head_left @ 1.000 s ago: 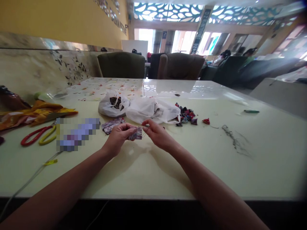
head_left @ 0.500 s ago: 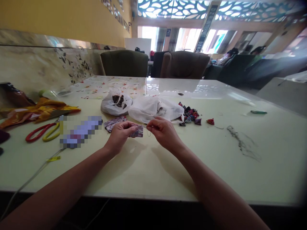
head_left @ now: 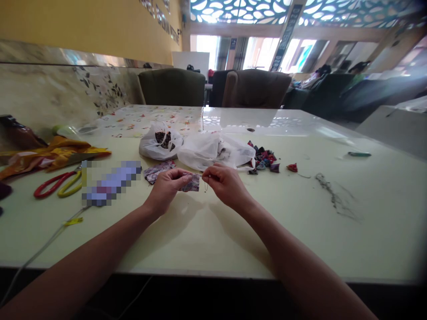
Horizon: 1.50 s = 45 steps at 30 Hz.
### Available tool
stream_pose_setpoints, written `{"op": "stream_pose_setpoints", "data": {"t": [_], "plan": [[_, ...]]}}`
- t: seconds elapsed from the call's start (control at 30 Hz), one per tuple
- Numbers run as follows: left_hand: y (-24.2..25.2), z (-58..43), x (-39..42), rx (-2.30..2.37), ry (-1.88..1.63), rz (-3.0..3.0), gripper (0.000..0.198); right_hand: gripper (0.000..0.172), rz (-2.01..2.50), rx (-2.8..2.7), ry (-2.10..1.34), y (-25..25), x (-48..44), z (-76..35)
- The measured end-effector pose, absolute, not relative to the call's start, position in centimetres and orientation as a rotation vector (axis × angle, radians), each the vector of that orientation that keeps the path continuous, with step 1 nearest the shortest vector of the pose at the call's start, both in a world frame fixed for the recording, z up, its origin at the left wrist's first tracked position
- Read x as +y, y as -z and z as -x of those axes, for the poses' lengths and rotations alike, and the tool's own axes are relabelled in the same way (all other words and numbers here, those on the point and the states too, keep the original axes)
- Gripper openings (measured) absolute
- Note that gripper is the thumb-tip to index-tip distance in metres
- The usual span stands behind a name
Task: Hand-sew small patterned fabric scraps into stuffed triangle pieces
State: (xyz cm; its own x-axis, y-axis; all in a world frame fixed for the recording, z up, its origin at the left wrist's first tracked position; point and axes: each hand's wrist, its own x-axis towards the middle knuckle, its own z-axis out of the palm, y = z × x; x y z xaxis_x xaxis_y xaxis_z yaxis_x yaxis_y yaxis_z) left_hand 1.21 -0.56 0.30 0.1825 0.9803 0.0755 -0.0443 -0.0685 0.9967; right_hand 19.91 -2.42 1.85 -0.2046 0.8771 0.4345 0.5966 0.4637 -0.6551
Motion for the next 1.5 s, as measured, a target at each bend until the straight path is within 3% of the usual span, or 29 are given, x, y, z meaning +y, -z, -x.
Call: {"op": "stream_pose_setpoints", "data": {"t": [0.67,0.8,1.5], "plan": [[-0.18,-1.09,-0.42,1.009,-1.139,-1.37,0.02,0.013,1.235,-1.926,-0.45,-1.82,-2.39,-19.99],[-0.08,-1.01,-0.37,1.017,-1.146,-1.445,0.02,0.023,1.229,-1.959,-0.502,-1.77,-2.43,-19.98],[-0.02,-1.04,-0.28,1.023,-1.158,-1.503,0.025,0.016,1.164,-1.977,-0.461,-1.31,-2.45,-19.61]]}}
